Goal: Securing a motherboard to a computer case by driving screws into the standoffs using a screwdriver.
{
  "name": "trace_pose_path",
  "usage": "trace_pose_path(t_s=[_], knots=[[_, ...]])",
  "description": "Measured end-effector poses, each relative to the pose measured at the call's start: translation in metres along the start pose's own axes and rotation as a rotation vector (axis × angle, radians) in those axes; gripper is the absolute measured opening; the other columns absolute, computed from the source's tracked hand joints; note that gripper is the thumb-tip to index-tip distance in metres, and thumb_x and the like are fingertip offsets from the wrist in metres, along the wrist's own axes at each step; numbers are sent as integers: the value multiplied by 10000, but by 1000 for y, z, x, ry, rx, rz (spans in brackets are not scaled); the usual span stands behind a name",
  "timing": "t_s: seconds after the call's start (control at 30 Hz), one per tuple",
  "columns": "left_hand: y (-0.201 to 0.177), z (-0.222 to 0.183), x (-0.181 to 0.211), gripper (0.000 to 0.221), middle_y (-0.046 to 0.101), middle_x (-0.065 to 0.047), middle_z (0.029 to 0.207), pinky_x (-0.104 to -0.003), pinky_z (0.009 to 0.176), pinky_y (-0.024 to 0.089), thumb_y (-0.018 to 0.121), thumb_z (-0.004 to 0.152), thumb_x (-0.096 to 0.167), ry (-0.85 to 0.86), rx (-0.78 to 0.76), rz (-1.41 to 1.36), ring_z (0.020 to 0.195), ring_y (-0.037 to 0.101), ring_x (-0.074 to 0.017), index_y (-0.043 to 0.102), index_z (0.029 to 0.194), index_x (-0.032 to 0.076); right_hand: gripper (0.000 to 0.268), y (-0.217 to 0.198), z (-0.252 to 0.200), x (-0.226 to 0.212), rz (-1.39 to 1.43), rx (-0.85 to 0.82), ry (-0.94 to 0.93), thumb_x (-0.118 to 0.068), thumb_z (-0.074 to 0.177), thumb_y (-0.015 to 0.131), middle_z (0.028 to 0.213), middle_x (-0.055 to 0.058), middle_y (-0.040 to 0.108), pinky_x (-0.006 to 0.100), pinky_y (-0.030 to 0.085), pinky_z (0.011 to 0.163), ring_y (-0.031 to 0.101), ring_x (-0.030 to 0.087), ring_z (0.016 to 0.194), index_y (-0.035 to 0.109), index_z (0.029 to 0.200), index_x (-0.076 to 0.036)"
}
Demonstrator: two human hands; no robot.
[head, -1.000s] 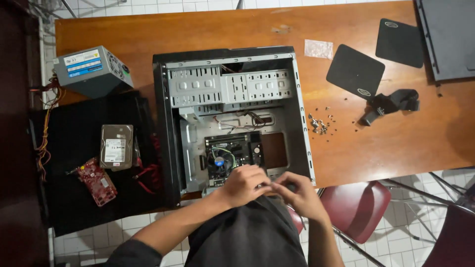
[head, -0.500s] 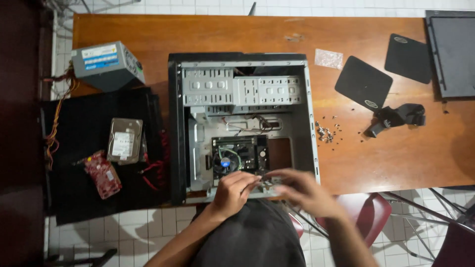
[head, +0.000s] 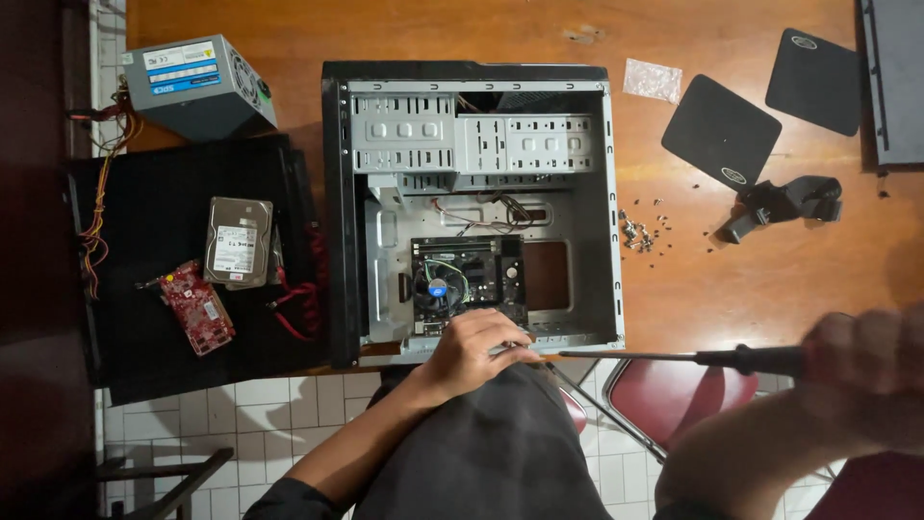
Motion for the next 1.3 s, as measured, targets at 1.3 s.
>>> trace_pose_path(t_s=[1.3], knots=[[2, -14, -20, 155, 725, -136, 854, -333, 695, 606, 738, 948, 124, -155, -63, -65, 766, 707, -252, 726, 909, -26, 361, 69, 42, 69, -47, 98, 206, -429, 1151, 443, 711, -37, 392, 275, 368, 590, 434, 120, 587, 698, 1078, -183]])
Point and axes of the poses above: each hand's wrist, its own z-axis towards the middle knuckle, its own y-axis out of the palm, x = y × z, the point moved 2 cm from there along z, towards the middle knuckle
